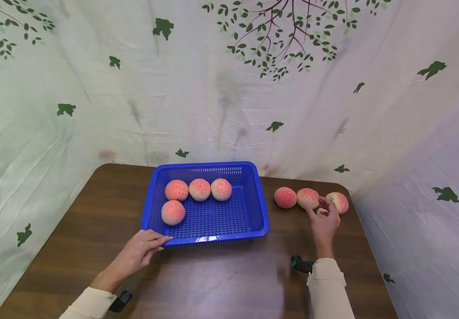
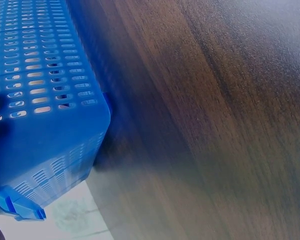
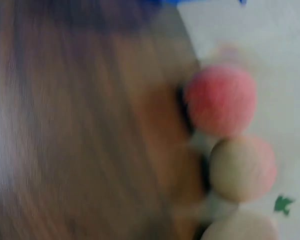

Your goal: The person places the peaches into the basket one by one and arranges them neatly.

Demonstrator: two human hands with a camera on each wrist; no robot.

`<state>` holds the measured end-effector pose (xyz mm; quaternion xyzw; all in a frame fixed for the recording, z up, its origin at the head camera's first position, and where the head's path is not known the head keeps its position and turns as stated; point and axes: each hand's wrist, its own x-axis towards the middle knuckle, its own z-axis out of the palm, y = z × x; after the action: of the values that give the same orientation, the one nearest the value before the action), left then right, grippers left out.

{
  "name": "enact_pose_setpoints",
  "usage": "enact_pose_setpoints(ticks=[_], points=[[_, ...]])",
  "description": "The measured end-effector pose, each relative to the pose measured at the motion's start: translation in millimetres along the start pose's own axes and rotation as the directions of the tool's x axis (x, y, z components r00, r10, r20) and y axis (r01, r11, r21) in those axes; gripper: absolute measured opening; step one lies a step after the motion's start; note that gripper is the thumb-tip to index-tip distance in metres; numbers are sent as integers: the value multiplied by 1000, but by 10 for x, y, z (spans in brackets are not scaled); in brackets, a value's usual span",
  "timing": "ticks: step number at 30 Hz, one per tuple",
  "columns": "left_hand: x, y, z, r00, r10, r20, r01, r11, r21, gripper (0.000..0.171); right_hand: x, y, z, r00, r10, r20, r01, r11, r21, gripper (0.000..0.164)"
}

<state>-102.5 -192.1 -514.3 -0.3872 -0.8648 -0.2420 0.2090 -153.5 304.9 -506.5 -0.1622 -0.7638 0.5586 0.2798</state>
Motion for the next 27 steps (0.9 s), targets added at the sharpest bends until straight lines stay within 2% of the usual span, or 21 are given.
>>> enact_pose_setpoints(ticks=[3,5,10,16,21,25,27], points=[[0,1,0,1000,0,4,0,1000,2,37,27,101,-83,998,12,-68,-13,1000,-19,50],[0,2,0,1000,0,6,0,1000,2,37,49,171,-131,996,33,-85,-34,999,-12,54],[0,5,-4,1000,-2,2,2,1000,4,35,132,330,-226,991,119,-67,-119,993,1,72],[5,1,-7,1000,-8,5,8,1000,4,34,212,465,-299,971,235,-36,-236,971,-23,90],[10,-6,-8,1000,3,4,-3,1000,2,33,205,557,-305,962,271,-21,-271,961,-45,91],[6,-8,-7,1000,9,8,-9,1000,1,18,177,611,-308,968,251,-23,-252,959,-130,81],[1,-7,-8,1000,11,6,-11,1000,4,30,171,631,-308,970,241,-23,-242,955,-170,76]])
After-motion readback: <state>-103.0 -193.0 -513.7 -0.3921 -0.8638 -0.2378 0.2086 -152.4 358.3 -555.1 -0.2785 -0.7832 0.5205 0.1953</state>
